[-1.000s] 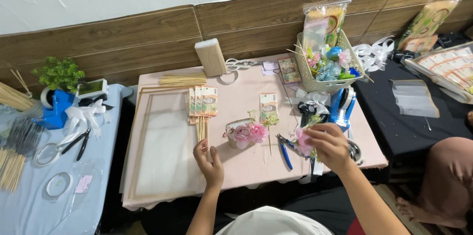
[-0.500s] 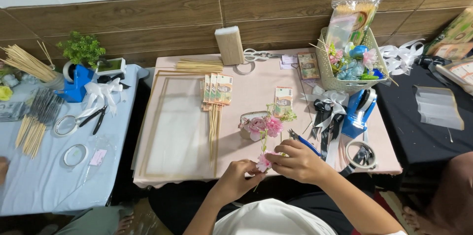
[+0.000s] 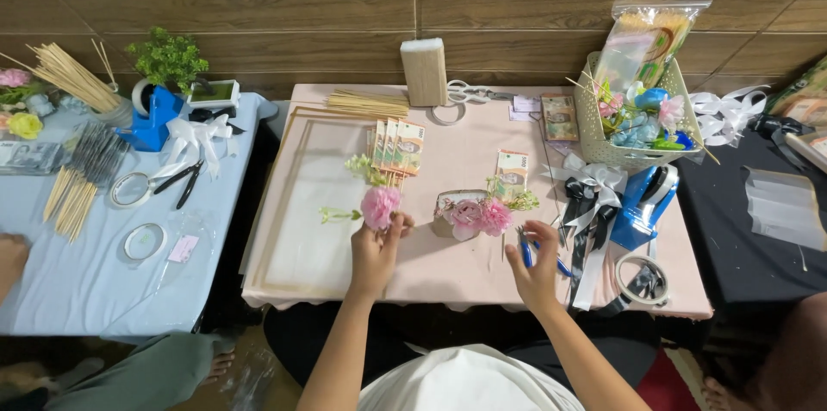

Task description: The person assembles a decorative bouquet by attaching artificial flowers and banknotes to a rectangular base. They use pliers to secure the flower stems and arrange the items into a small arrangement.

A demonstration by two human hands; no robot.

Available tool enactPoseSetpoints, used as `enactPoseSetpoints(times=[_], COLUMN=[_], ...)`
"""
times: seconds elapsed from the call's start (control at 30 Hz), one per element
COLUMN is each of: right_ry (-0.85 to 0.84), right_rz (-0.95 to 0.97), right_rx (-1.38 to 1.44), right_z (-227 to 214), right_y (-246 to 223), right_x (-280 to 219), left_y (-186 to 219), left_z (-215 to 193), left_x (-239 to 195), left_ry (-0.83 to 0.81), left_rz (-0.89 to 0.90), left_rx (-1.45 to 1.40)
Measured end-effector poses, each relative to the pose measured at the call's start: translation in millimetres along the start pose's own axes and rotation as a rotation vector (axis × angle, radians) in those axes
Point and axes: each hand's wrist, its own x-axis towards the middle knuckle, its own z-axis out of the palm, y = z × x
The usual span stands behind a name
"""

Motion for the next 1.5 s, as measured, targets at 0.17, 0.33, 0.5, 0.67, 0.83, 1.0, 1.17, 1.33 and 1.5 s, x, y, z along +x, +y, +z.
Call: enactPoseSetpoints(times=[0.17, 0.33, 0.5, 0.67, 0.83, 1.0, 1.17, 1.33, 1.5], right_ry=[-0.220, -0.321, -0.303, -0.235, -0.249, -0.215, -0.188, -0.168, -0.191], right_rz=[0.252, 0.328, 0.370, 0.222, 0.198, 0.217, 0.236, 0.250, 0.256], right_rx=[0.019, 0.008, 0.096, 0.013, -0.075, -0.109, -0.138, -0.162, -0.148], right_z=[33, 57, 80, 82, 84, 84, 86, 90, 94], right_y=[-11, 25, 0, 47, 45, 54, 75, 98, 141], right_x=[5, 7, 13, -4, -4, -4, -8, -15, -32], left_y=[-44, -62, -71, -57, -44, -73, -66, -77, -63], left_z=[31, 46, 46, 45, 42, 44, 51, 48, 50], left_x=[39, 44, 43, 44, 44, 33, 33, 31, 28], left_ry=[0.009, -0.044, -0.122, -0.141, -0.168, -0.157, -0.045, -0.077, -0.126], left_rz=[0.060, 0.047, 0.193, 0.282, 0.328, 0.455, 0.513, 0.475, 0.441], left_rx=[-0.140, -0.194, 0.027, 0.124, 0.167, 0.307, 0.347, 0.309, 0.261])
